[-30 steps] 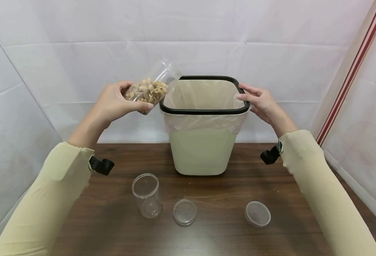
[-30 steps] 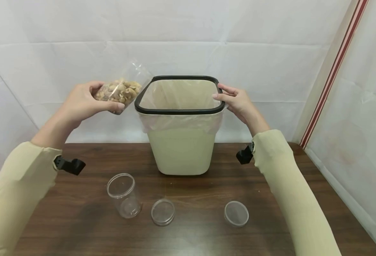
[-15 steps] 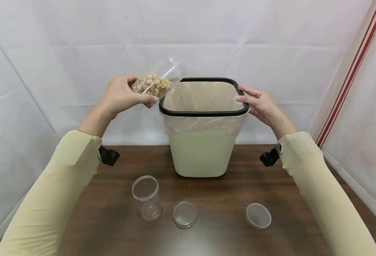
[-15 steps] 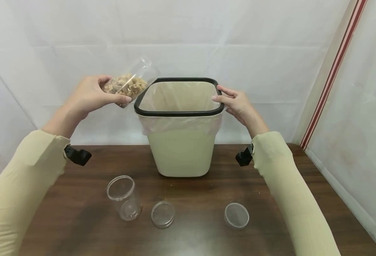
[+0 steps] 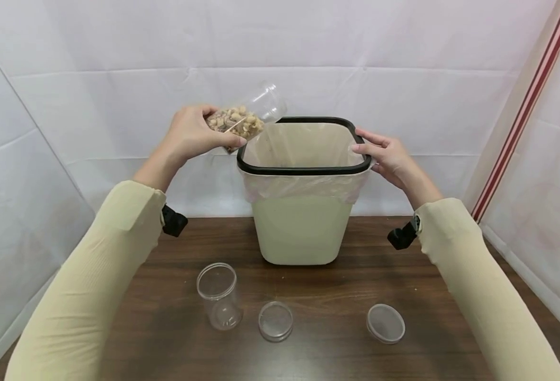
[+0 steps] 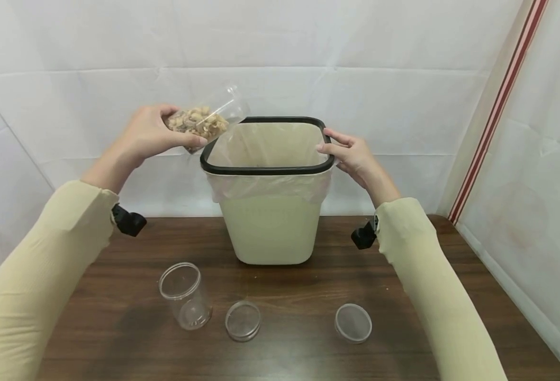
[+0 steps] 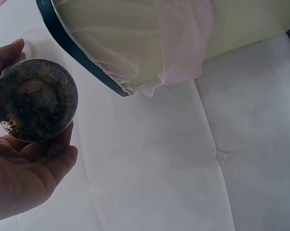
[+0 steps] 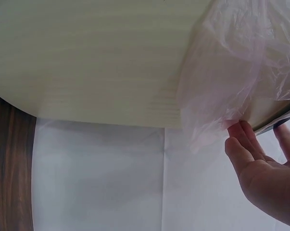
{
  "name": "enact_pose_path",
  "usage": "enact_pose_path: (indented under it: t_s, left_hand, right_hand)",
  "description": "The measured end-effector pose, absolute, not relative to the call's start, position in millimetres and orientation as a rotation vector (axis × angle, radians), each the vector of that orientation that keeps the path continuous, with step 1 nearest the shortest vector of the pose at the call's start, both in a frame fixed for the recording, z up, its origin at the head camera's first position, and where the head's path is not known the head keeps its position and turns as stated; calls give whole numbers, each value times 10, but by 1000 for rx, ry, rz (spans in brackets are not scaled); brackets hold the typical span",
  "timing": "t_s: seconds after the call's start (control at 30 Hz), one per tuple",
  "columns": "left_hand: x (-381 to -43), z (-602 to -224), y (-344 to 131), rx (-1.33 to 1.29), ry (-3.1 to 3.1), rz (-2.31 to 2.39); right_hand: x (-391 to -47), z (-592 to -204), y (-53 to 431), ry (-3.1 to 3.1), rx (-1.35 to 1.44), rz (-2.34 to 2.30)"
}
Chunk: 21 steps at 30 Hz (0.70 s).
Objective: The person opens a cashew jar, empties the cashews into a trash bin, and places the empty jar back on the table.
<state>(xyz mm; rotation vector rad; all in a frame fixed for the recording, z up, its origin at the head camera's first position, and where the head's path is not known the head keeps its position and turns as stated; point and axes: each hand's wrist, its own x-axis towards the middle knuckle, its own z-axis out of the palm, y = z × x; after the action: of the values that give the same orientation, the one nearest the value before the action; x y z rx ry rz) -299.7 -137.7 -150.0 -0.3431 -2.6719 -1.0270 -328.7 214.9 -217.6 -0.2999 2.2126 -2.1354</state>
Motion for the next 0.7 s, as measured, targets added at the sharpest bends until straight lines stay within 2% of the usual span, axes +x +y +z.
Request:
enact_pose_path:
  t_s: [0.7]
  left_hand:
    - [-3115, -1450, -1301, -365, -2683, -1018]
  right_hand:
    - [-3320, -2182, 2113, 2240, -295, -2112]
